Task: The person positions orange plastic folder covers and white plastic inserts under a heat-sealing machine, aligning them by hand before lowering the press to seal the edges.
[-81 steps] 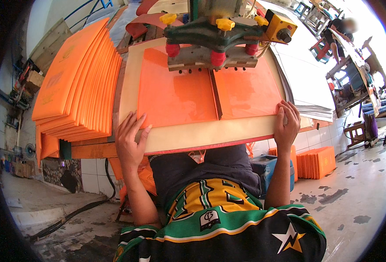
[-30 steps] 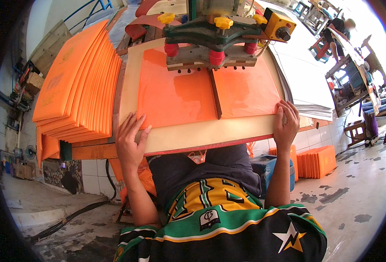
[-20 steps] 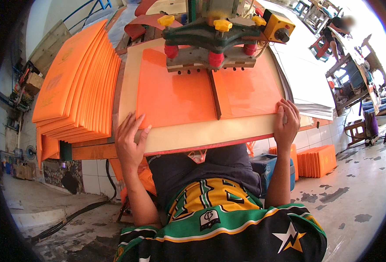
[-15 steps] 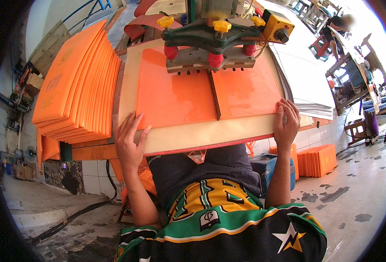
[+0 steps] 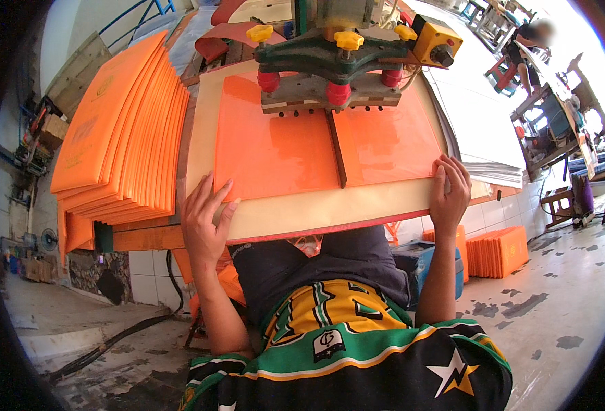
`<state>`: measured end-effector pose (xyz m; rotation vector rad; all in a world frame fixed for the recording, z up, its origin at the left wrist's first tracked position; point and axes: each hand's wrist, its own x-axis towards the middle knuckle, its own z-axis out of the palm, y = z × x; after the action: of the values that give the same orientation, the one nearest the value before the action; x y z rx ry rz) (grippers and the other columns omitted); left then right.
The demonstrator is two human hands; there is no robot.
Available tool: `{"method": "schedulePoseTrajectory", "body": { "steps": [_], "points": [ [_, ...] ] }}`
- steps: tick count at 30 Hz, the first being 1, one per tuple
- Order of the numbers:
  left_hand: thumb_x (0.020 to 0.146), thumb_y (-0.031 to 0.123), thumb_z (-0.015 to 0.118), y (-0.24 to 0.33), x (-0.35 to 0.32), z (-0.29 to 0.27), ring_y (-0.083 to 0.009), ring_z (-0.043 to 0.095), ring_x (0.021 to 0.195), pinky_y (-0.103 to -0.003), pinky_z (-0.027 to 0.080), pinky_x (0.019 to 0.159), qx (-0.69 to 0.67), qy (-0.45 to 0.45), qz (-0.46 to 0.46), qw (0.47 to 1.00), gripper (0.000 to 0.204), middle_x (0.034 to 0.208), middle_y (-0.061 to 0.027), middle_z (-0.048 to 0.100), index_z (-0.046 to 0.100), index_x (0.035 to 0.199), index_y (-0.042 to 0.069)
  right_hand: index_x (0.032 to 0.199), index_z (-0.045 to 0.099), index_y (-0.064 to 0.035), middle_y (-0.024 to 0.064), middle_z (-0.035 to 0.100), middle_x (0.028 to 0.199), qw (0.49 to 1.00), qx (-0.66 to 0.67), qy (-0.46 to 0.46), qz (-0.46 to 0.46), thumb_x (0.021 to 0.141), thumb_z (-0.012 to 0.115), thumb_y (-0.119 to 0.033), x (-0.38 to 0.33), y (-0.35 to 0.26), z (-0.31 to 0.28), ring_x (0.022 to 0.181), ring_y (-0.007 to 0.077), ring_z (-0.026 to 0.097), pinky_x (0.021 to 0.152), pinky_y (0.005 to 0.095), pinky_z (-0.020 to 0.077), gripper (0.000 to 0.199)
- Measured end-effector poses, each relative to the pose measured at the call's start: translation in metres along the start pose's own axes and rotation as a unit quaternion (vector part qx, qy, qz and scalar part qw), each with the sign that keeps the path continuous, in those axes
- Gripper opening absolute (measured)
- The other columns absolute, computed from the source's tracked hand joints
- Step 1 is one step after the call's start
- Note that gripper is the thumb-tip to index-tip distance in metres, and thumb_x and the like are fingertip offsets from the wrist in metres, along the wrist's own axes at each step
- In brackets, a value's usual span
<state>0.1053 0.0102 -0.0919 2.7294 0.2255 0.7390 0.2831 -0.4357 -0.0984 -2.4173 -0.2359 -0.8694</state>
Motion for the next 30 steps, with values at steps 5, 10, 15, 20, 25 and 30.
{"method": "schedulePoseTrajectory", "body": {
  "steps": [5, 10, 15, 20, 25, 30],
  "points": [
    [0.107, 0.042, 0.068, 0.002, 0.001, -0.003, -0.0365, 0.056, 0.147, -0.051, 0.04, 0.124, 0.011, -0.019, 0.0, 1.0, 0.044, 0.156, -0.0187, 0.063, 0.077, 0.14, 0.016, 0.116, 0.082, 0.0011, 0.0155, 0.079, 0.129, 1.0, 0.003, 0.001, -0.005, 0.11, 0.06, -0.021, 0.0, 0.0, 0.0, 0.136, 0.0339, 0.064, 0.116, 0.047, 0.0488, 0.032],
    [0.105, 0.044, 0.07, 0.001, 0.001, 0.0, -0.0323, 0.06, 0.144, -0.05, 0.039, 0.125, 0.007, -0.005, -0.005, 1.0, 0.041, 0.151, -0.0162, 0.068, 0.079, 0.137, 0.02, 0.115, 0.082, 0.001, 0.0152, 0.079, 0.129, 1.0, -0.001, 0.0, -0.005, 0.109, 0.061, -0.021, 0.001, -0.001, -0.001, 0.136, 0.034, 0.064, 0.116, 0.0468, 0.0486, 0.031],
    [0.105, 0.044, 0.07, 0.002, 0.002, -0.001, -0.0332, 0.059, 0.144, -0.051, 0.04, 0.125, 0.001, -0.01, -0.004, 1.0, 0.042, 0.153, -0.0165, 0.066, 0.078, 0.138, 0.019, 0.121, 0.081, -0.0014, 0.0154, 0.078, 0.131, 1.0, 0.0, -0.007, 0.001, 0.109, 0.061, -0.022, 0.0, 0.002, -0.001, 0.139, 0.0345, 0.062, 0.119, 0.0481, 0.0463, 0.03],
    [0.106, 0.038, 0.07, 0.024, 0.005, -0.012, -0.0395, 0.054, 0.148, -0.052, 0.039, 0.125, 0.004, -0.049, -0.03, 0.998, 0.044, 0.162, -0.0208, 0.056, 0.075, 0.14, 0.01, 0.131, 0.077, -0.0052, 0.0153, 0.071, 0.144, 0.997, -0.02, -0.063, -0.047, 0.107, 0.066, -0.025, 0.002, -0.009, -0.01, 0.146, 0.0356, 0.056, 0.125, 0.0527, 0.0381, 0.033],
    [0.102, 0.035, 0.074, 0.077, 0.025, 0.005, -0.0376, 0.049, 0.152, -0.056, 0.037, 0.125, -0.056, -0.046, 0.094, 0.993, 0.05, 0.161, -0.0181, 0.056, 0.068, 0.145, 0.01, 0.135, 0.074, -0.0083, 0.0157, 0.064, 0.154, 0.981, 0.061, -0.145, -0.118, 0.101, 0.074, -0.027, 0.004, -0.06, -0.02, 0.153, 0.0363, 0.049, 0.131, 0.0567, 0.0307, 0.039],
    [0.105, 0.035, 0.069, 0.12, 0.031, 0.039, -0.0324, 0.05, 0.153, -0.054, 0.034, 0.128, -0.092, -0.104, 0.164, 0.977, 0.054, 0.159, -0.0137, 0.06, 0.062, 0.153, 0.012, 0.133, 0.073, -0.0078, 0.016, 0.061, 0.156, 0.938, 0.153, -0.236, -0.203, 0.098, 0.075, -0.023, -0.001, -0.1, 0.012, 0.154, 0.0388, 0.046, 0.131, 0.0575, 0.0308, 0.038]
  ]
}}
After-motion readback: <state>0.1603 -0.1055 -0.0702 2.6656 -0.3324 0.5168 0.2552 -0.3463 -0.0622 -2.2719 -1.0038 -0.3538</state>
